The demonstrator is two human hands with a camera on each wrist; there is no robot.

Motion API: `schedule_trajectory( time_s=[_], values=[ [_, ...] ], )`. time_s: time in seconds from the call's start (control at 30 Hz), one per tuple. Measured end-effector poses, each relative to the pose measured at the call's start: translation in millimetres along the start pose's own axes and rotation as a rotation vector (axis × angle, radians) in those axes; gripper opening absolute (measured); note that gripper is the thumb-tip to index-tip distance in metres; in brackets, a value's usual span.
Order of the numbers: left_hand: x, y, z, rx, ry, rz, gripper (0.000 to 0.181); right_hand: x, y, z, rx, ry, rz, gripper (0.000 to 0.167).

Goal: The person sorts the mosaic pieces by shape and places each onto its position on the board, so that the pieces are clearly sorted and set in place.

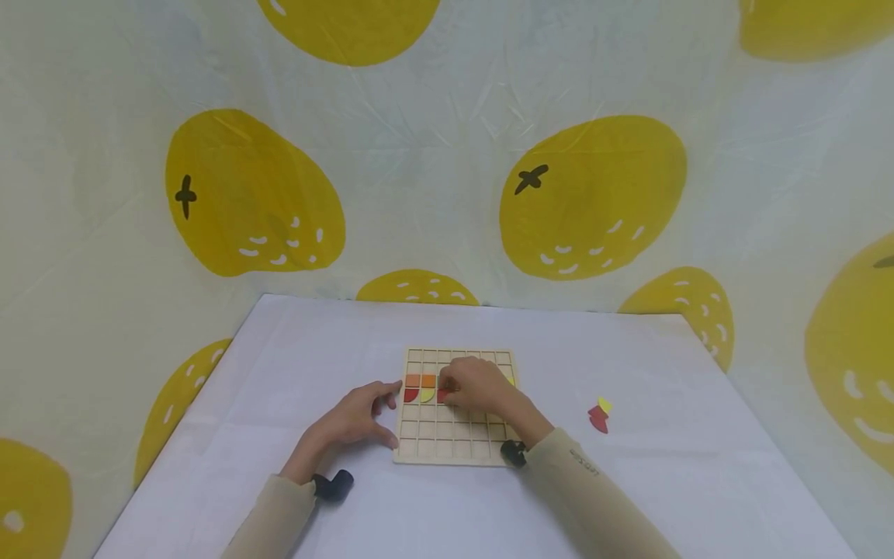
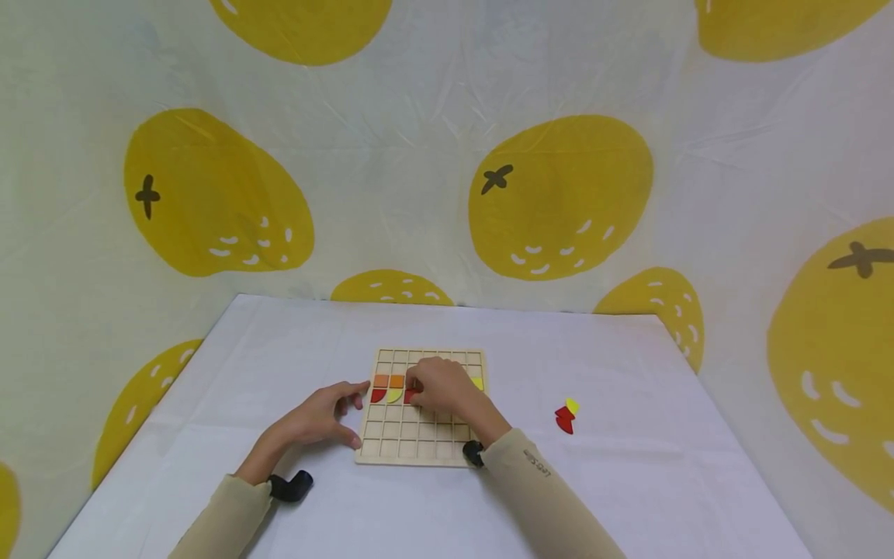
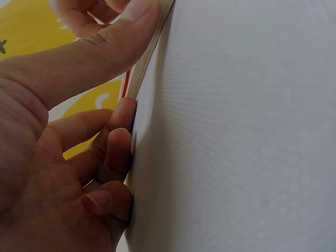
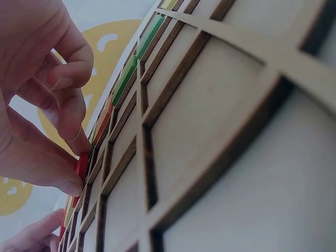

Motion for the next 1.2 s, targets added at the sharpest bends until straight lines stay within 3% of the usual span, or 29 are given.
schedule_trajectory(
  time_s=[0.4, 1.2],
  values=[
    [-1.0, -1.0, -1.0, -0.001, 0.009, -0.002, 0.104, 0.6, -0.7, -0.2, -0.007, -0.001, 0.005, 0.013],
    [-2.0, -0.5, -4.4, 0.008, -0.032, -0.007, 0.103, -0.9, -1.5, -0.7, -0.006, -0.041, -0.019, 0.010]
  ],
)
Point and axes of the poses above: each hand's wrist, its own x-axis towards the middle knuckle, its own y-axis out of the palm, z = x × y, the point moved 1 cm from there along x, towards the middle knuckle, and after that the axes turned 2 degrees about y, right-handed, at the moved point
